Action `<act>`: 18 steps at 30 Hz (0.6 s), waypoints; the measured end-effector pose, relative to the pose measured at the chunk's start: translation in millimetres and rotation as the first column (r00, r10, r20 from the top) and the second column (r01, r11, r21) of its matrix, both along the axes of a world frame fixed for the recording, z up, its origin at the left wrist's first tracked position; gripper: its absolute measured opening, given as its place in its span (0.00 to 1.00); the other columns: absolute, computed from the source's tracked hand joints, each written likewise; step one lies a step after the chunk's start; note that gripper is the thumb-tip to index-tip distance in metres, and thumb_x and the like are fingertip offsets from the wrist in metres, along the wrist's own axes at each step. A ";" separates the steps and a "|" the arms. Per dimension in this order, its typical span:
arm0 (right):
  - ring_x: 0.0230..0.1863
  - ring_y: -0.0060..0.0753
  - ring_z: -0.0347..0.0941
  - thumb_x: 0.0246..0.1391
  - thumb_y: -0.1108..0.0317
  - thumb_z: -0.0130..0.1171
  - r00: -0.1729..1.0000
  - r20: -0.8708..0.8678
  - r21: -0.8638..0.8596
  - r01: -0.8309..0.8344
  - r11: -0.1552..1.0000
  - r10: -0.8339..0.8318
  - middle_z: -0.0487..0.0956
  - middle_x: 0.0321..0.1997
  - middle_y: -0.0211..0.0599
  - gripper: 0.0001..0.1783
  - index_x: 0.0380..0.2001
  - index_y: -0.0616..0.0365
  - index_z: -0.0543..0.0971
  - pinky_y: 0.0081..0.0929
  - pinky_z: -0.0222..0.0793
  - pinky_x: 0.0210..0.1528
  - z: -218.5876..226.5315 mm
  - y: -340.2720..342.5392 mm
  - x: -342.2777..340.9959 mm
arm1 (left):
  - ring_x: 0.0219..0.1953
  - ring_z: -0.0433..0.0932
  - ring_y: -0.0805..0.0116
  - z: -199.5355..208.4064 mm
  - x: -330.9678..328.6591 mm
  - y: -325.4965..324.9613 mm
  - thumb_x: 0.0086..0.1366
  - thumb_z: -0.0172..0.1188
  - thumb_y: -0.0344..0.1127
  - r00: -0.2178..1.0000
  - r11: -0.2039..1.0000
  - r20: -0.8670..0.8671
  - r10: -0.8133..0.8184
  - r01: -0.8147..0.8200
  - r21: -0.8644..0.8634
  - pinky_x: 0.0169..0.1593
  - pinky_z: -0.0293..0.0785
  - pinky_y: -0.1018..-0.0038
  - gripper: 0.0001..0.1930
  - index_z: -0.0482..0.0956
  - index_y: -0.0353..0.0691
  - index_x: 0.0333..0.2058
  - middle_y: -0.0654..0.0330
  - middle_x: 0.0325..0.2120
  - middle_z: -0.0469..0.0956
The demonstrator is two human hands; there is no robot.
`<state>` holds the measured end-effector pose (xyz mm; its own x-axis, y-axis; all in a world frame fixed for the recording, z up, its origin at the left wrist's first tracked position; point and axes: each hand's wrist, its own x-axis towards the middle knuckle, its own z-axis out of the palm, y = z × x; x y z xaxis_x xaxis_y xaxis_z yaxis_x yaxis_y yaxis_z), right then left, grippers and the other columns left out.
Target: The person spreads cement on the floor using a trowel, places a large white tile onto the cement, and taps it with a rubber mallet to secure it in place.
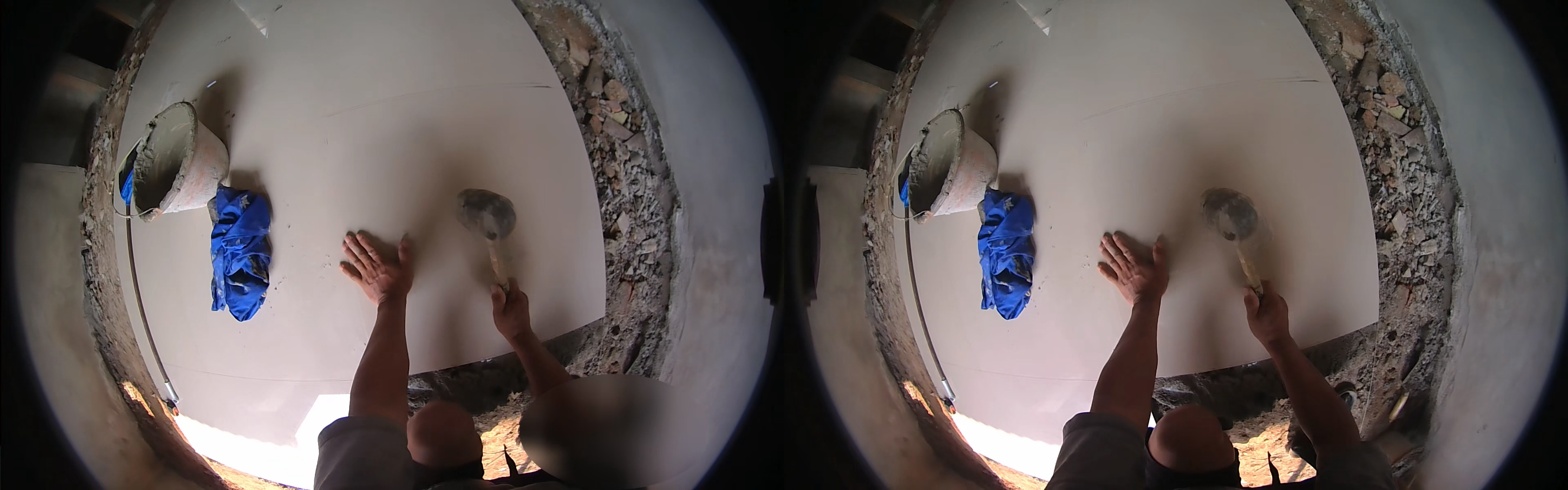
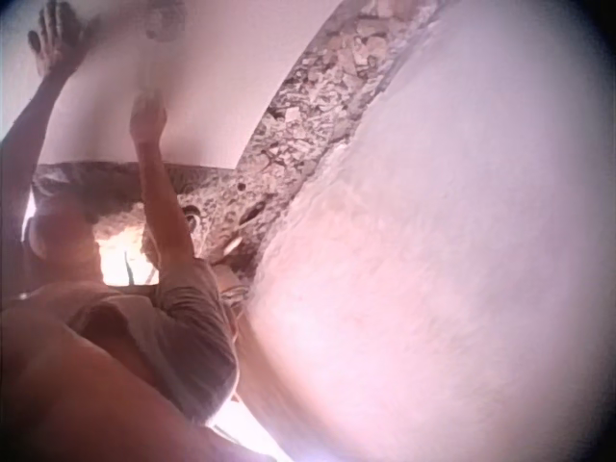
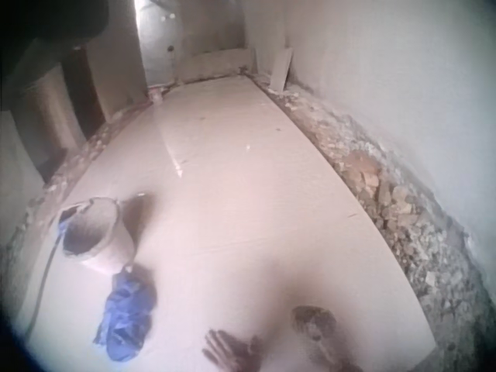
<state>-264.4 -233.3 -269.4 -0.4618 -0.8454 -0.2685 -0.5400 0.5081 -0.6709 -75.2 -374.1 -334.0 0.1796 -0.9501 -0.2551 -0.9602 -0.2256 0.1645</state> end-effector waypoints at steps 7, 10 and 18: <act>0.29 0.59 0.77 0.63 0.50 0.51 0.997 0.003 -0.145 -0.072 0.987 0.073 0.78 0.24 0.48 0.20 0.37 0.59 0.71 0.49 0.71 0.33 -5.3 -80.6 7.4 | 0.73 0.31 0.56 5.4 -1.2 0.6 0.63 0.39 0.70 1.000 0.998 -0.006 0.012 -0.011 0.056 0.71 0.26 0.50 0.51 0.38 0.34 0.69 0.50 0.71 0.36; 0.29 0.58 0.77 0.63 0.49 0.50 0.989 -0.105 0.074 -0.095 0.993 0.103 0.78 0.24 0.48 0.22 0.37 0.60 0.71 0.49 0.71 0.33 -7.3 -108.1 7.7 | 0.73 0.30 0.56 3.8 -1.0 1.7 0.62 0.38 0.71 1.000 0.998 0.005 0.016 -0.016 0.056 0.71 0.26 0.50 0.51 0.38 0.34 0.69 0.50 0.71 0.36; 0.29 0.58 0.77 0.63 0.46 0.47 0.982 -0.170 0.122 -0.058 0.991 0.078 0.78 0.23 0.50 0.25 0.35 0.62 0.72 0.48 0.71 0.33 -0.9 -187.1 2.1 | 0.73 0.30 0.56 1.1 0.7 0.1 0.62 0.40 0.71 1.000 1.000 -0.006 0.006 -0.006 0.028 0.71 0.25 0.50 0.52 0.37 0.33 0.69 0.49 0.71 0.36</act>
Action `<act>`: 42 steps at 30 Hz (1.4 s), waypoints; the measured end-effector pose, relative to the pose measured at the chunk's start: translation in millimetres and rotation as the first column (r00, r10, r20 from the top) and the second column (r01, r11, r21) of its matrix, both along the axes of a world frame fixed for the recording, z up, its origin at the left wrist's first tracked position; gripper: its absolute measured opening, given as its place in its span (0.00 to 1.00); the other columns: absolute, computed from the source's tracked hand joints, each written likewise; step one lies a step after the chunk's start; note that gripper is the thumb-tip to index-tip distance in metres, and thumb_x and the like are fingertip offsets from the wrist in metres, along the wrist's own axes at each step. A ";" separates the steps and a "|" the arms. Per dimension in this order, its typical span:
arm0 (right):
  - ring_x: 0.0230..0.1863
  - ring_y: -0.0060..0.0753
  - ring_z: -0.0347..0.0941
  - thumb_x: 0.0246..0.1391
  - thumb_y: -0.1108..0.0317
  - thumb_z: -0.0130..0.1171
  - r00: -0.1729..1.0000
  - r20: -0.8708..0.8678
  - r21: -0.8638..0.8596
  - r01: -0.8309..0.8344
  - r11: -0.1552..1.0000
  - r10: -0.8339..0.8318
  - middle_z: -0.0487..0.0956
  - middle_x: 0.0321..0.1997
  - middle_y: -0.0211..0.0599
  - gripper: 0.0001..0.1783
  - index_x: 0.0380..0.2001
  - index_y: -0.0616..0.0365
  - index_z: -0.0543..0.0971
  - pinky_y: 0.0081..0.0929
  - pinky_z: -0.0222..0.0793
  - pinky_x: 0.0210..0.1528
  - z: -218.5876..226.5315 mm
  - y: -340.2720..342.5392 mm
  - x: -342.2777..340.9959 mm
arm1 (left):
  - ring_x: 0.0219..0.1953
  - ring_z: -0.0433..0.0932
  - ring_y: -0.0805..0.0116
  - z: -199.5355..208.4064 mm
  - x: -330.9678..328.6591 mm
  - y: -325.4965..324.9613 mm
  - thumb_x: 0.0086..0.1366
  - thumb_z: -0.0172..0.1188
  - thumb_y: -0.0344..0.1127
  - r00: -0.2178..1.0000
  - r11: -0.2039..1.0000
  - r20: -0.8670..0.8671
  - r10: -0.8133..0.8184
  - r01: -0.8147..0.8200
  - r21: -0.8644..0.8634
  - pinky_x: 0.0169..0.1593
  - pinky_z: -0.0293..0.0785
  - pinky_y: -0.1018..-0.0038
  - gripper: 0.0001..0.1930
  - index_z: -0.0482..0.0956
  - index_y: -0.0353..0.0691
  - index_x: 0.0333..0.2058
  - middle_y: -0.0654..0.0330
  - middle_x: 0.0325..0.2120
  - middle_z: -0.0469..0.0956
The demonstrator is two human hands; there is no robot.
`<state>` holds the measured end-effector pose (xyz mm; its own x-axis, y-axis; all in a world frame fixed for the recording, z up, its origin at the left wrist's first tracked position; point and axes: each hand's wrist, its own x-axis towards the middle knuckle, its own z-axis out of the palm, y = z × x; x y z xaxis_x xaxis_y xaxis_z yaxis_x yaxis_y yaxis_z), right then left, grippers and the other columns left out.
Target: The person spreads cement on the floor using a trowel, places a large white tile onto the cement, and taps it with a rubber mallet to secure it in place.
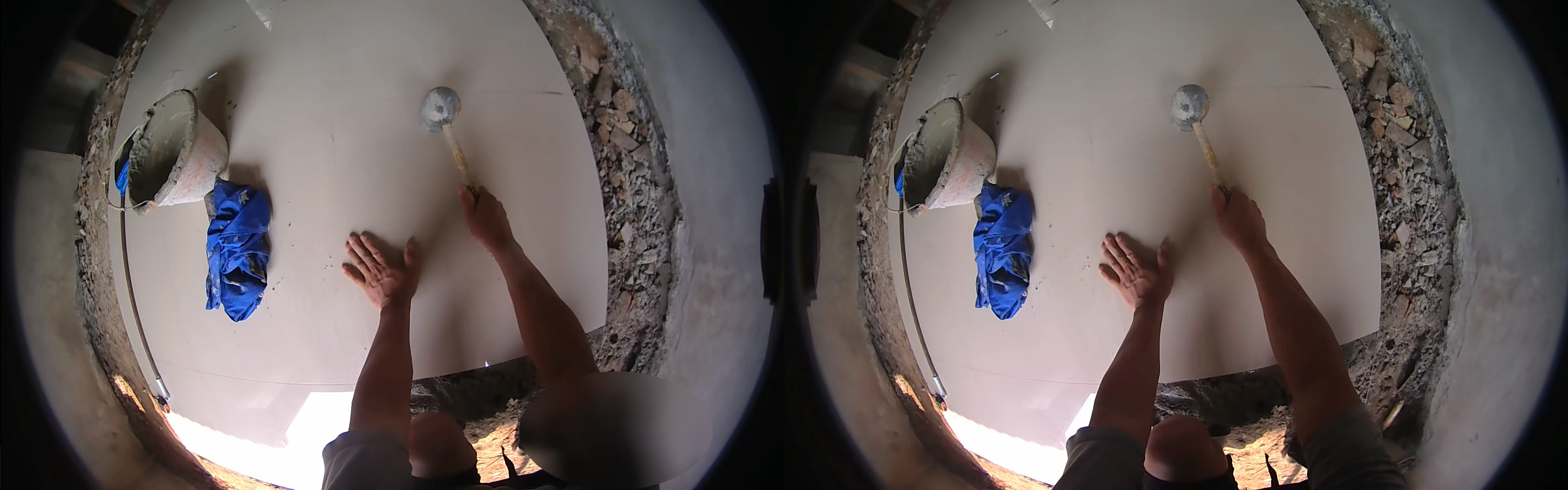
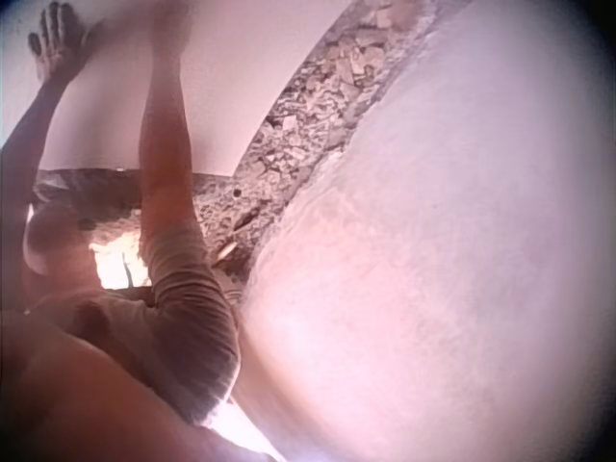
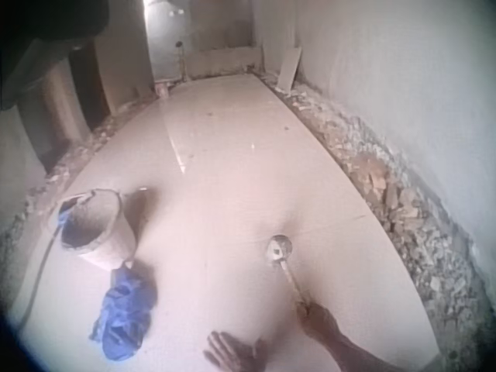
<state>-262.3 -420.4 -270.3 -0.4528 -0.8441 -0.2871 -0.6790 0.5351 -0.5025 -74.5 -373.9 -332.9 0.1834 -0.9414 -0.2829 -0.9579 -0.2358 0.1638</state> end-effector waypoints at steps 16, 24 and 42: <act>0.31 0.61 0.77 0.63 0.44 0.46 0.978 0.110 -0.147 0.195 0.970 -0.180 0.78 0.26 0.55 0.27 0.36 0.64 0.72 0.48 0.71 0.35 -8.4 42.0 -31.4 | 0.73 0.30 0.57 -0.2 -2.5 0.5 0.63 0.39 0.70 0.999 0.999 0.040 -0.001 0.000 0.041 0.71 0.26 0.52 0.51 0.36 0.34 0.69 0.51 0.71 0.35; 0.25 0.52 0.76 0.62 0.48 0.51 0.964 0.058 0.052 -0.261 0.964 0.258 0.77 0.22 0.48 0.23 0.33 0.61 0.72 0.45 0.71 0.31 2.5 41.7 18.0 | 0.73 0.30 0.57 -0.7 0.6 0.0 0.62 0.38 0.71 1.000 1.000 -0.007 0.007 -0.007 0.006 0.71 0.25 0.50 0.51 0.38 0.34 0.69 0.52 0.71 0.35; 0.25 0.52 0.76 0.63 0.52 0.51 0.963 -0.026 -0.122 -0.269 0.955 0.268 0.77 0.22 0.46 0.20 0.32 0.62 0.72 0.44 0.70 0.28 -17.2 -11.9 53.4 | 0.73 0.28 0.58 4.1 -0.5 -2.2 0.63 0.36 0.72 1.000 0.999 0.000 0.013 -0.013 0.051 0.71 0.23 0.52 0.51 0.38 0.34 0.69 0.52 0.71 0.34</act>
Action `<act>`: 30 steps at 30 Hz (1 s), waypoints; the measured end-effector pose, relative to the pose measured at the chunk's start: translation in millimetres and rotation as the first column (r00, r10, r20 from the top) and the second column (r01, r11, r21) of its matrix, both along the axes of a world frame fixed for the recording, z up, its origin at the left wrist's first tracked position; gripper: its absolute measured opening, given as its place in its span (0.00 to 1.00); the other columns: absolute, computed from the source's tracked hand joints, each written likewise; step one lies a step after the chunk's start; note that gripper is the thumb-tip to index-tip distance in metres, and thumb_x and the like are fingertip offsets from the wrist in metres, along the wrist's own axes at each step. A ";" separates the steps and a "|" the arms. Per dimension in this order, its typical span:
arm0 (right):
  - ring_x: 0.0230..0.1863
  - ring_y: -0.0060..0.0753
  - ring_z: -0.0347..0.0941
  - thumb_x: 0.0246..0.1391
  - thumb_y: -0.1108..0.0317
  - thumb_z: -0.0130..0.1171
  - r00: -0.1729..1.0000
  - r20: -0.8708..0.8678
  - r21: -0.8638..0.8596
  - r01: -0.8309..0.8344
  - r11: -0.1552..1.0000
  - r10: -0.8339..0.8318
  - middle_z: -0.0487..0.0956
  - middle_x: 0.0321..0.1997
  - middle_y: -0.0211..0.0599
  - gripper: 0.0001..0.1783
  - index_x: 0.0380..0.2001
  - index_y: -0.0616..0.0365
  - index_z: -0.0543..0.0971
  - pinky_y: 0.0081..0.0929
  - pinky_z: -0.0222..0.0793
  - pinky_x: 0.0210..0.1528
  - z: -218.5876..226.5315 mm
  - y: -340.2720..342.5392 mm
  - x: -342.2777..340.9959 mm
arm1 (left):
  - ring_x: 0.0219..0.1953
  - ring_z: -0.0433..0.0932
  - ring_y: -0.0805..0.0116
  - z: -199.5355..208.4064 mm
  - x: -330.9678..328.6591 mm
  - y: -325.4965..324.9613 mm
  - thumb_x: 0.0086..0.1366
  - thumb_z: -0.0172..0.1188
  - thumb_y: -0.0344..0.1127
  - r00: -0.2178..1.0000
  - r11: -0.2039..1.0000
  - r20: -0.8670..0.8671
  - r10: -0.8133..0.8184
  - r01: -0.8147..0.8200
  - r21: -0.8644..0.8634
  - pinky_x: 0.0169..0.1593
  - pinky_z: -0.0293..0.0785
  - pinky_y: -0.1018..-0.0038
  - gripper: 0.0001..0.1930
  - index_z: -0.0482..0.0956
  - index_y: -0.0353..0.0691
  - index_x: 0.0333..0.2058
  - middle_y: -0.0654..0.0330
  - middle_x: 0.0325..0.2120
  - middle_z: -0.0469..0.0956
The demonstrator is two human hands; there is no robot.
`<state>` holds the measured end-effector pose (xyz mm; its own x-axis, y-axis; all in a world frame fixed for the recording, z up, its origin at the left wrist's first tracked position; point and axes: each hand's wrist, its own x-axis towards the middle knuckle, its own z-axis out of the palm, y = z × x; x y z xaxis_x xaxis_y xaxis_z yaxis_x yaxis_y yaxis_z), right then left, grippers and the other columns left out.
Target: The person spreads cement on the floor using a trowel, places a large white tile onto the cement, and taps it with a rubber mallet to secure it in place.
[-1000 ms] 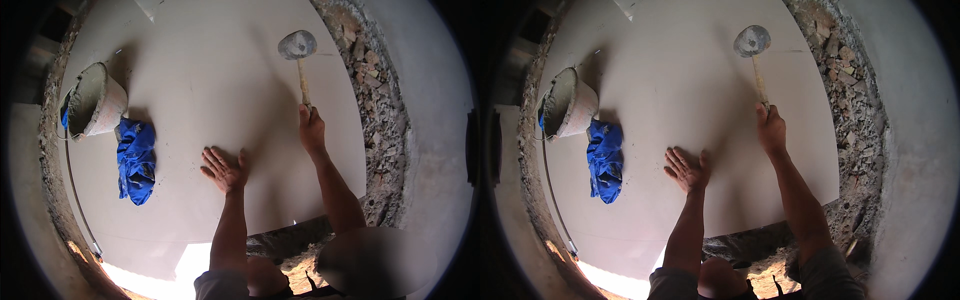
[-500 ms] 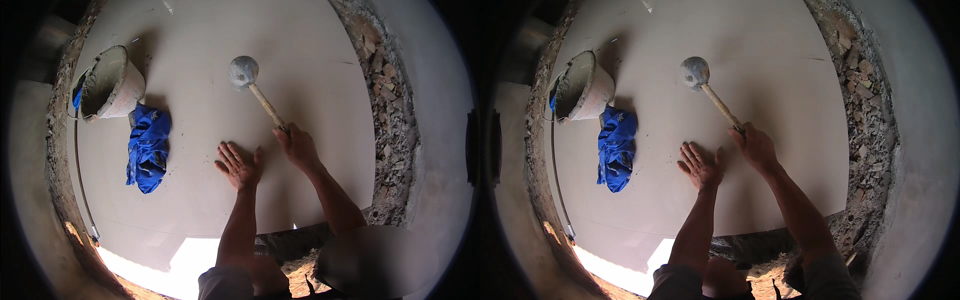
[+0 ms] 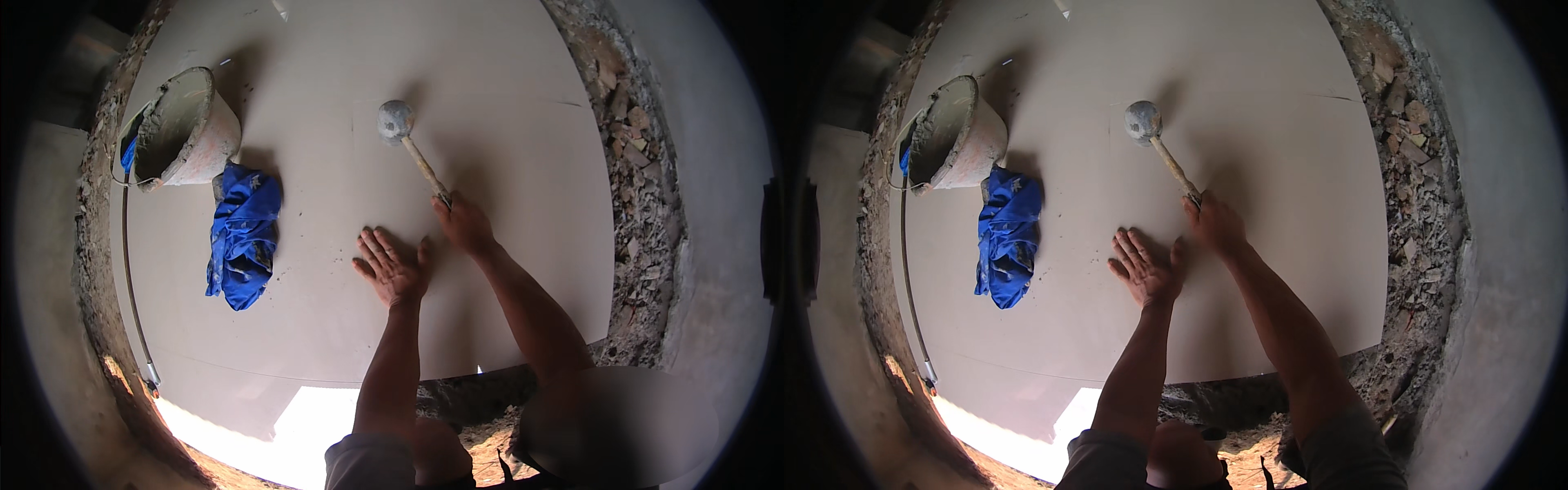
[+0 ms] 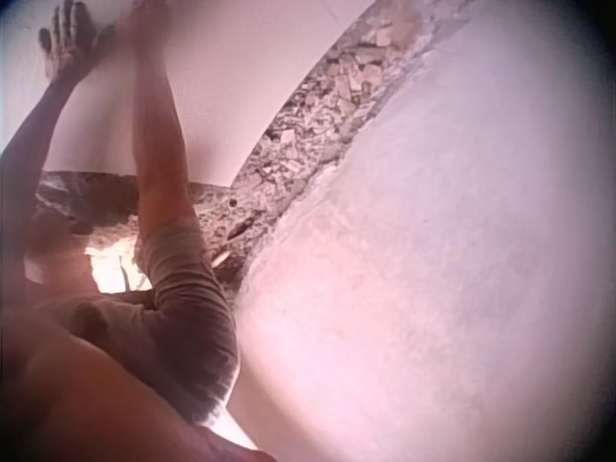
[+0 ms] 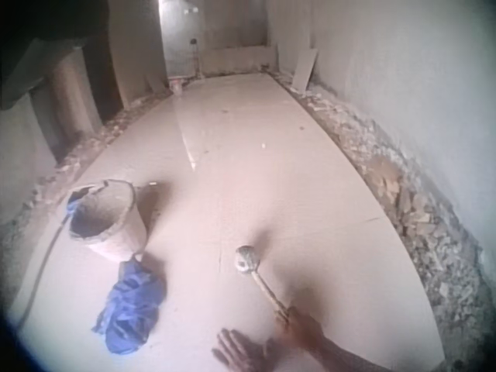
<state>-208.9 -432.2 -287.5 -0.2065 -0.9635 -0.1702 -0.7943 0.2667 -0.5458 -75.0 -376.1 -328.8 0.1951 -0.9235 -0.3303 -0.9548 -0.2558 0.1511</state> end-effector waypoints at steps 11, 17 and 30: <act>0.24 0.55 0.76 0.62 0.48 0.52 0.983 0.186 -0.111 0.014 0.994 0.007 0.77 0.19 0.48 0.24 0.31 0.61 0.70 0.47 0.71 0.26 7.9 32.1 -11.0 | 0.73 0.30 0.56 -5.9 1.8 3.9 0.62 0.39 0.71 0.999 0.997 -0.036 -0.010 0.007 -0.083 0.71 0.25 0.51 0.51 0.39 0.34 0.69 0.50 0.71 0.36; 0.25 0.56 0.77 0.62 0.47 0.51 0.996 0.085 0.039 0.000 0.999 -0.003 0.77 0.20 0.48 0.24 0.31 0.61 0.70 0.48 0.72 0.29 13.9 65.6 -17.2 | 0.73 0.31 0.56 -4.9 1.0 3.3 0.63 0.40 0.70 1.000 0.998 -0.017 -0.015 0.014 -0.069 0.71 0.27 0.51 0.50 0.40 0.33 0.68 0.49 0.71 0.37; 0.24 0.48 0.76 0.61 0.57 0.57 0.967 0.248 -0.071 0.080 0.994 -0.061 0.76 0.22 0.45 0.18 0.37 0.63 0.71 0.38 0.71 0.28 67.4 128.2 -35.9 | 0.73 0.32 0.54 -15.8 5.6 14.1 0.64 0.35 0.70 0.997 0.971 -0.042 -0.061 0.050 -0.233 0.71 0.26 0.50 0.50 0.40 0.31 0.68 0.47 0.71 0.38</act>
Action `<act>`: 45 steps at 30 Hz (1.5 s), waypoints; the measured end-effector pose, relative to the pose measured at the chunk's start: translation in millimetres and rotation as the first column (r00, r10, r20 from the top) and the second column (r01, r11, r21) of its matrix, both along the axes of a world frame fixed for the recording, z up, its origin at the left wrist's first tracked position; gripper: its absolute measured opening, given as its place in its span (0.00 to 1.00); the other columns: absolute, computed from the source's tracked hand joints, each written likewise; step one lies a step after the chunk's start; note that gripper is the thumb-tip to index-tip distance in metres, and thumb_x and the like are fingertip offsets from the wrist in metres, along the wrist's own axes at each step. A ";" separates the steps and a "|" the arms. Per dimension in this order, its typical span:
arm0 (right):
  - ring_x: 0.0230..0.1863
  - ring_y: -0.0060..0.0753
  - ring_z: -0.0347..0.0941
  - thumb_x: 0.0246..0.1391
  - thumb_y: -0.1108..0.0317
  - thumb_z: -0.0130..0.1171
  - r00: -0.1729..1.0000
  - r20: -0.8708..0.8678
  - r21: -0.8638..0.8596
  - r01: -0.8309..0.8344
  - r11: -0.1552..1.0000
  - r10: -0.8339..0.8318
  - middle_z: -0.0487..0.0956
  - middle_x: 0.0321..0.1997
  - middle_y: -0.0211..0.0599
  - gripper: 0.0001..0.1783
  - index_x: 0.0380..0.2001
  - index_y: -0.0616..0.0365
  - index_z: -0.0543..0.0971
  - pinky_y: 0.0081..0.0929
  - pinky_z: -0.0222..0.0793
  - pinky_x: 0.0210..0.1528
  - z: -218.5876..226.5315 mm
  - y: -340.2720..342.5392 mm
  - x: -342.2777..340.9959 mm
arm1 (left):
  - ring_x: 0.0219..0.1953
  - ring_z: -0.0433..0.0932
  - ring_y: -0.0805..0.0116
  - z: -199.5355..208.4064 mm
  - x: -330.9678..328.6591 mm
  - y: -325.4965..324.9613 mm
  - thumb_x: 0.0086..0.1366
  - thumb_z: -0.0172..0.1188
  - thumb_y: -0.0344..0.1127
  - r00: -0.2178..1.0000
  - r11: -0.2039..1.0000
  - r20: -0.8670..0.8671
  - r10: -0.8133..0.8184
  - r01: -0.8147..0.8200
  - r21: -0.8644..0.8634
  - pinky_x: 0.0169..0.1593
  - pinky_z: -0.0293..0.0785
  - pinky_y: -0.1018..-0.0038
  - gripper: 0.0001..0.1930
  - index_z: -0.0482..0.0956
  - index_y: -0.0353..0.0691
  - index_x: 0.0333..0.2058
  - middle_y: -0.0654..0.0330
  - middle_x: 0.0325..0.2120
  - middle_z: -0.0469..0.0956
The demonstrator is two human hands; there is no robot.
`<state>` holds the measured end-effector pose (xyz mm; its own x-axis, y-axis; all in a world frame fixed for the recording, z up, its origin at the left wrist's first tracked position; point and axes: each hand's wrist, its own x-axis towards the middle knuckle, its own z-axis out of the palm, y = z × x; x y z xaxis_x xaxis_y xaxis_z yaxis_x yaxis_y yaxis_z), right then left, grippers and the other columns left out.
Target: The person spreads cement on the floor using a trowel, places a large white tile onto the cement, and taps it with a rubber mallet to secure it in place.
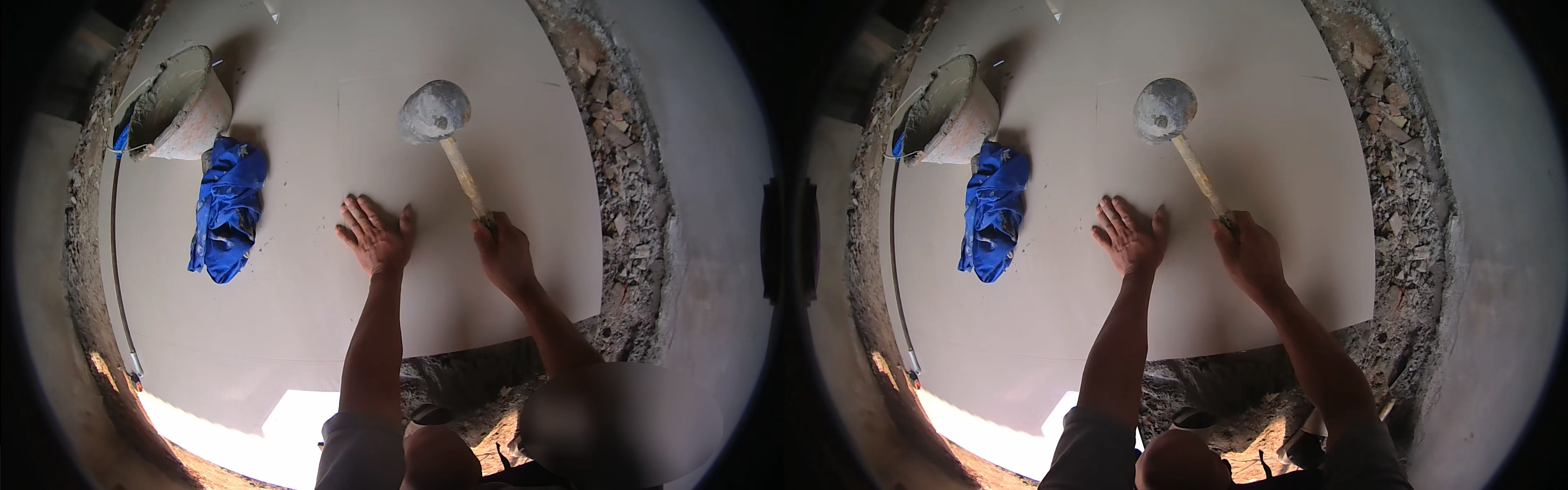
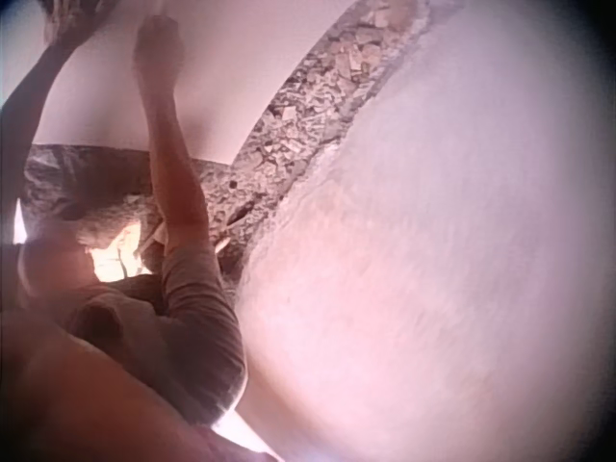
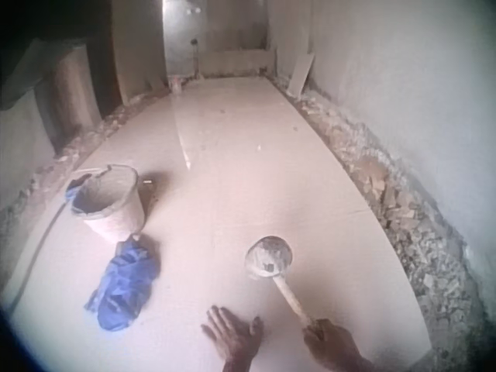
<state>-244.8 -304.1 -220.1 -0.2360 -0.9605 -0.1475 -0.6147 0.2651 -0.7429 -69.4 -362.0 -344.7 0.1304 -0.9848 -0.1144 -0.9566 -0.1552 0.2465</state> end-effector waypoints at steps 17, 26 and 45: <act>0.25 0.56 0.75 0.62 0.56 0.54 0.992 -0.110 -0.163 -0.076 0.984 0.058 0.76 0.21 0.47 0.17 0.37 0.61 0.70 0.45 0.70 0.28 -49.9 40.3 35.5 | 0.73 0.33 0.53 -4.3 33.5 91.6 0.64 0.39 0.69 0.999 1.000 -0.042 -0.018 0.018 0.019 0.70 0.28 0.49 0.50 0.42 0.31 0.68 0.46 0.70 0.39; 0.21 0.53 0.75 0.61 0.54 0.56 0.972 -0.181 -0.183 -0.185 0.966 0.152 0.75 0.18 0.45 0.19 0.33 0.61 0.70 0.44 0.71 0.24 -58.6 17.4 60.7 | 0.73 0.33 0.53 -2.2 34.0 88.8 0.64 0.39 0.69 0.999 0.998 -0.038 -0.009 0.011 0.055 0.71 0.27 0.49 0.50 0.43 0.31 0.68 0.47 0.70 0.40; 0.25 0.54 0.77 0.60 0.55 0.57 0.923 -0.303 0.037 -0.237 0.971 0.237 0.77 0.21 0.47 0.18 0.34 0.61 0.73 0.43 0.72 0.27 -66.4 43.7 56.6 | 0.73 0.30 0.55 2.7 36.3 87.0 0.64 0.35 0.70 0.999 0.997 -0.034 -0.010 0.012 0.075 0.70 0.25 0.49 0.49 0.42 0.31 0.68 0.48 0.71 0.38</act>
<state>-188.1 -260.3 -286.5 -0.0346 -0.9939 -0.1046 -0.8552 0.0836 -0.5115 -33.1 -275.0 -342.0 0.1144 -0.9747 -0.1923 -0.9498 -0.1640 0.2664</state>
